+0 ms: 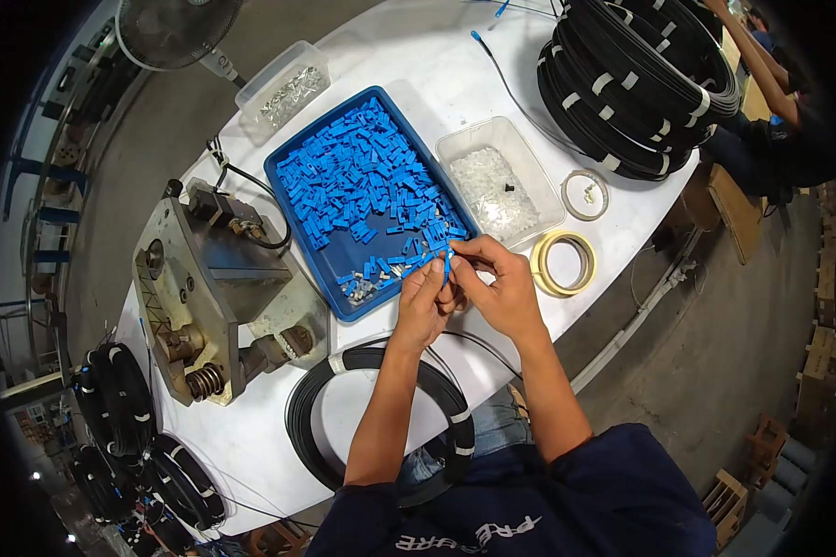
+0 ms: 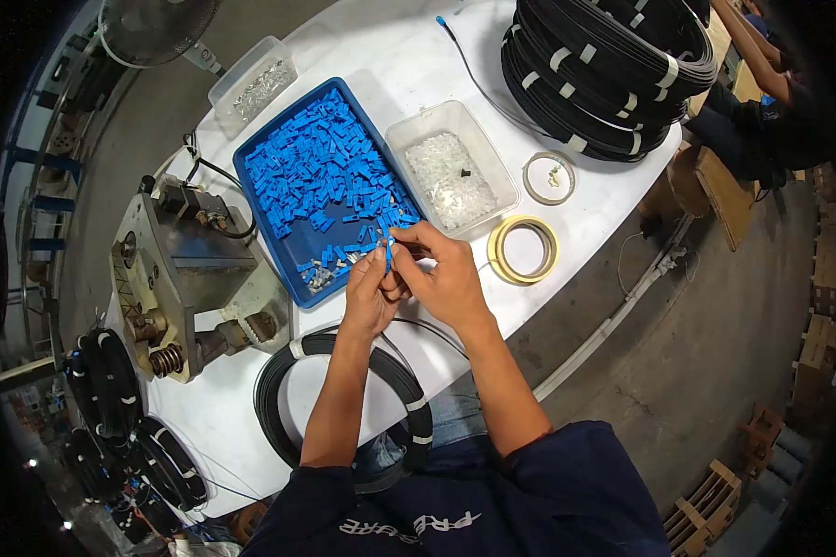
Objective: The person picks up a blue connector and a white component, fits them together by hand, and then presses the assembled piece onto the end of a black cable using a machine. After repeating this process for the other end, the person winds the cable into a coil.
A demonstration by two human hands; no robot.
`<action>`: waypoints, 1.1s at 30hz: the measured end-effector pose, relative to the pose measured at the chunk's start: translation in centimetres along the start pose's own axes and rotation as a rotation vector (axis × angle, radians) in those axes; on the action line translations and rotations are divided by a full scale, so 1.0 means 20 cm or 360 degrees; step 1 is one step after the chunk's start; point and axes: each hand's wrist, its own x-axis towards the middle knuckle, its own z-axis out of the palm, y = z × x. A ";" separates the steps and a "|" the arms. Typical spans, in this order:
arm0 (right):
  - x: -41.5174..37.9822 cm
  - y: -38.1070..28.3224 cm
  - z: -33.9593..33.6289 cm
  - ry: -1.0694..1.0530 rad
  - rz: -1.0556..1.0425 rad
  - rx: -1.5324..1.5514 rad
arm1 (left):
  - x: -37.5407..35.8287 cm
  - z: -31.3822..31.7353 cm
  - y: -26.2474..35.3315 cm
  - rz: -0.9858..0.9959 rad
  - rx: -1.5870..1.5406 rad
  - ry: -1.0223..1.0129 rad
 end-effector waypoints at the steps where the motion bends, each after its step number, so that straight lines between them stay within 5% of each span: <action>1: 0.00 0.01 0.00 0.0001 -0.0003 0.0000 | 0.00 0.00 0.00 0.0002 0.0001 -0.0003; 33: 0.00 0.02 0.01 -0.0033 -0.0071 -0.0013 | 0.00 -0.02 0.00 -0.0063 0.0042 0.0090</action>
